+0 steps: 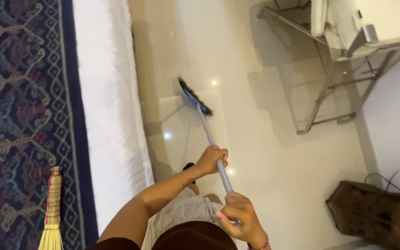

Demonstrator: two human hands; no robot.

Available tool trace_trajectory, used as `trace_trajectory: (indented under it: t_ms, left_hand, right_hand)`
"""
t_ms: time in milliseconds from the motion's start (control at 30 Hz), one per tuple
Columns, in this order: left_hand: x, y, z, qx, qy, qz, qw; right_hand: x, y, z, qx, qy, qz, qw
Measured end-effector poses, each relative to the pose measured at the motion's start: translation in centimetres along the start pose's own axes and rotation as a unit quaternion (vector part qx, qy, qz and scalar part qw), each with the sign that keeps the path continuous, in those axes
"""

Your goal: The person sweeps a tiled floor in a bedroom using a long-handled broom. They move the broom back and forth across the floor, navigating around a bed, a chair, and a small table.

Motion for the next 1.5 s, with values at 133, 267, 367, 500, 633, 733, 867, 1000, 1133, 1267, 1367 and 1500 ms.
trace_trajectory:
  t_ms: [133,267,367,500,633,733,867,1000,1133,1267,1367,1500]
  left_hand:
    - [2.8,-6.3,-6.3,0.0,-0.103,0.215,0.971]
    - [9.0,-9.5,-16.4,0.069,-0.223,0.452,0.861]
    - [14.2,-8.4,-23.5,0.214,-0.26,0.572,0.748]
    - [21.7,-12.0,-24.8,0.279,-0.344,0.614,0.654]
    - [23.7,-13.0,-22.1,0.051,-0.363,0.7,0.613]
    - [23.1,-12.8,-17.8,0.101,-0.365,0.689,0.617]
    - [18.5,-11.2,-10.8,0.095,-0.407,0.655,0.629]
    - [12.5,-10.5,-2.9,0.042,-0.402,0.604,0.687]
    - [8.4,-7.7,-3.8,-0.106,-0.349,0.601,0.712]
    - [8.9,-5.4,-12.0,0.069,-0.326,0.495,0.802]
    - [9.6,-5.5,-17.6,0.141,-0.352,0.488,0.786]
    - [9.8,-6.8,-19.1,0.198,-0.348,0.589,0.702]
  right_hand:
    - [7.0,1.9,3.5,-0.024,0.022,-0.174,0.984]
    - [19.9,5.6,1.9,-0.092,0.12,0.042,0.988]
    - [44.4,3.9,-8.9,-0.055,-0.026,-0.047,0.997]
    - [24.6,-3.9,10.6,-0.145,-0.164,-0.139,0.966]
    - [18.4,-7.4,11.2,0.048,-0.155,-0.292,0.943]
    - [17.1,-9.4,9.8,0.064,-0.133,-0.305,0.941]
    - [15.0,-10.8,9.1,0.048,-0.02,-0.329,0.943]
    - [12.7,-10.7,4.1,0.039,0.031,-0.365,0.93]
    - [11.1,-9.3,4.1,0.014,0.113,-0.375,0.92]
    - [12.8,-7.0,9.7,0.022,0.047,-0.437,0.898]
    - [11.6,-4.3,14.1,0.07,0.049,-0.418,0.904]
    - [8.7,-3.1,13.2,0.104,-0.014,-0.374,0.922]
Point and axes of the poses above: each hand's wrist, its own x-axis away from the middle knuckle, its own y-axis out of the back of the hand, z = x × y, the point moved 3 cm from there along -x, towards the middle knuckle, and after that the axes turned 13 degrees about -x, right-handed, at the moved point
